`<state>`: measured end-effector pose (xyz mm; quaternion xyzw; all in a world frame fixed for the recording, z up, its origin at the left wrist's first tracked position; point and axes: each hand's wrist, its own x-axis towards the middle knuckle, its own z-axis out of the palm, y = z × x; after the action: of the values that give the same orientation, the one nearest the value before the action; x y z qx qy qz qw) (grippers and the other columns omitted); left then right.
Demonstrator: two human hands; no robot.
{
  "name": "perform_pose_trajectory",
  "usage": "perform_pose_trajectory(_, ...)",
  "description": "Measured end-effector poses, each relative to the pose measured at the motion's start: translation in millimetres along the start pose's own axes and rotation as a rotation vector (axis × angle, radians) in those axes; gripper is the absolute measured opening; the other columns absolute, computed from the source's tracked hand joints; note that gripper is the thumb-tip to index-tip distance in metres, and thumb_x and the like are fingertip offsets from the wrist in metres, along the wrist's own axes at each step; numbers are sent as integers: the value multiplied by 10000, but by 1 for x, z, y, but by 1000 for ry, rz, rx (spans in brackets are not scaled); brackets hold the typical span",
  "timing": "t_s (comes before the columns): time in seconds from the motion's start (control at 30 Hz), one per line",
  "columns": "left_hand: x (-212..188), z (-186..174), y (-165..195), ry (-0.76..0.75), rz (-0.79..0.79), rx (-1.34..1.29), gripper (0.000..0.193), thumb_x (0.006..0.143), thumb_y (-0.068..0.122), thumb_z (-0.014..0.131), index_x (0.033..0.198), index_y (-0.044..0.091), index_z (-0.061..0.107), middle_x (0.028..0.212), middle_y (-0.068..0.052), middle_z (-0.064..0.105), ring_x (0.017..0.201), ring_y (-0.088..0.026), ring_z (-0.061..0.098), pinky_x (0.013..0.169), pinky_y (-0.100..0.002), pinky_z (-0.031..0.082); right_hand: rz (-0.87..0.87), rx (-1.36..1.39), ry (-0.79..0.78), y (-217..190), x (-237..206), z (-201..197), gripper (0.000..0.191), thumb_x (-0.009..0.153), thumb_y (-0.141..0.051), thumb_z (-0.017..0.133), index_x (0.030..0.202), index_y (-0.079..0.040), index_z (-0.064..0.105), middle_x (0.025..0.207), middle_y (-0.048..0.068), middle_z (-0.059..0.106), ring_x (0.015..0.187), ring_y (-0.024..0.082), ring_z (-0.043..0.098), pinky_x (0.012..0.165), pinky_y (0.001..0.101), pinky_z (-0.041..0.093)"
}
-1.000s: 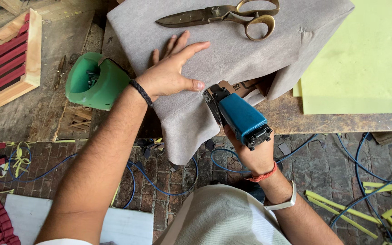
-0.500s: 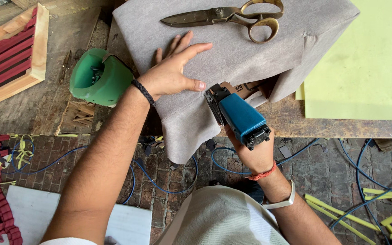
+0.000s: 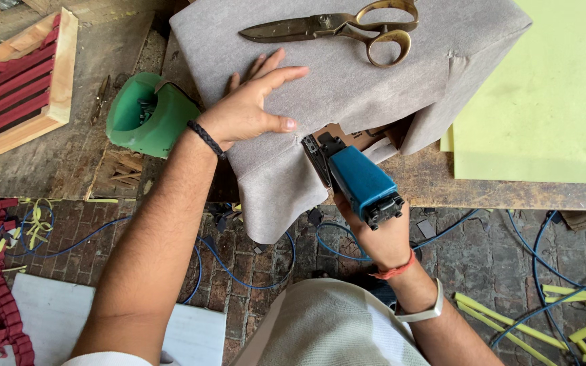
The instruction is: The person stretches gray fabric over the sides of an open wooden box frame on a workbench and secures it with a pneumatic staple gun, working around each side. They cut the fabric with large shears, fold and press the edges, reload staples from a green container, and rotate the box to staple the remaining sides.
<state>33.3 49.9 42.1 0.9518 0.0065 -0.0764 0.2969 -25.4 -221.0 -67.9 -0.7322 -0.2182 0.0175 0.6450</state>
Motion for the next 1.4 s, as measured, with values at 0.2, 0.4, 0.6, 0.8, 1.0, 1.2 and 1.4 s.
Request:
perform_pose_trajectory(0.2,-4,4,-10,71,41,-64,705,825,180,795,1472,288,536,1722,-74,177,1603,-248,21,1218,-566,-171,414,427,-122,4,9,-26,305,855,-121,776,1111,12,675,812,61,712,640,160,663,581,315,554)
perform_pose_trajectory(0.4,-12,19,-18,376,139,-69,440,890,72,729,1312,193,699,1560,-88,540,1530,-259,378,1284,-555,83,625,904,-364,14,39,-40,327,863,-122,749,1130,58,687,632,38,589,547,152,586,538,317,512)
perform_pose_trajectory(0.6,-12,23,-25,510,154,-154,329,898,-44,661,1180,101,752,1362,-76,702,1397,-245,578,1228,-403,418,699,991,-553,15,77,-33,383,847,-120,751,1158,89,669,604,22,582,505,130,567,504,297,508)
perform_pose_trajectory(0.8,-14,22,-32,521,140,-158,302,937,-58,644,1167,97,765,1346,-76,720,1385,-235,598,1221,-397,444,836,1047,-606,26,91,-28,397,831,-135,747,1156,83,683,589,22,596,476,120,576,485,300,528)
perform_pose_trajectory(1.0,-15,24,-31,546,72,-219,272,990,63,628,1229,121,745,1375,-73,719,1379,-219,644,1226,-394,493,667,946,-557,44,78,-42,364,830,-83,745,1134,100,662,607,48,607,485,157,580,481,323,523)
perform_pose_trajectory(1.2,11,34,4,296,-76,465,696,1033,550,374,1610,166,320,1672,-220,197,1531,-405,175,1209,-598,79,726,855,-382,45,55,-68,361,782,-18,701,1132,69,698,619,40,574,530,154,567,543,321,496)
perform_pose_trajectory(1.4,66,62,65,213,-307,547,1013,995,790,294,1626,16,125,1597,-442,20,1514,-565,4,1178,-698,-7,628,402,-154,35,50,-102,290,773,0,716,1060,27,689,723,55,663,567,164,587,537,332,479)
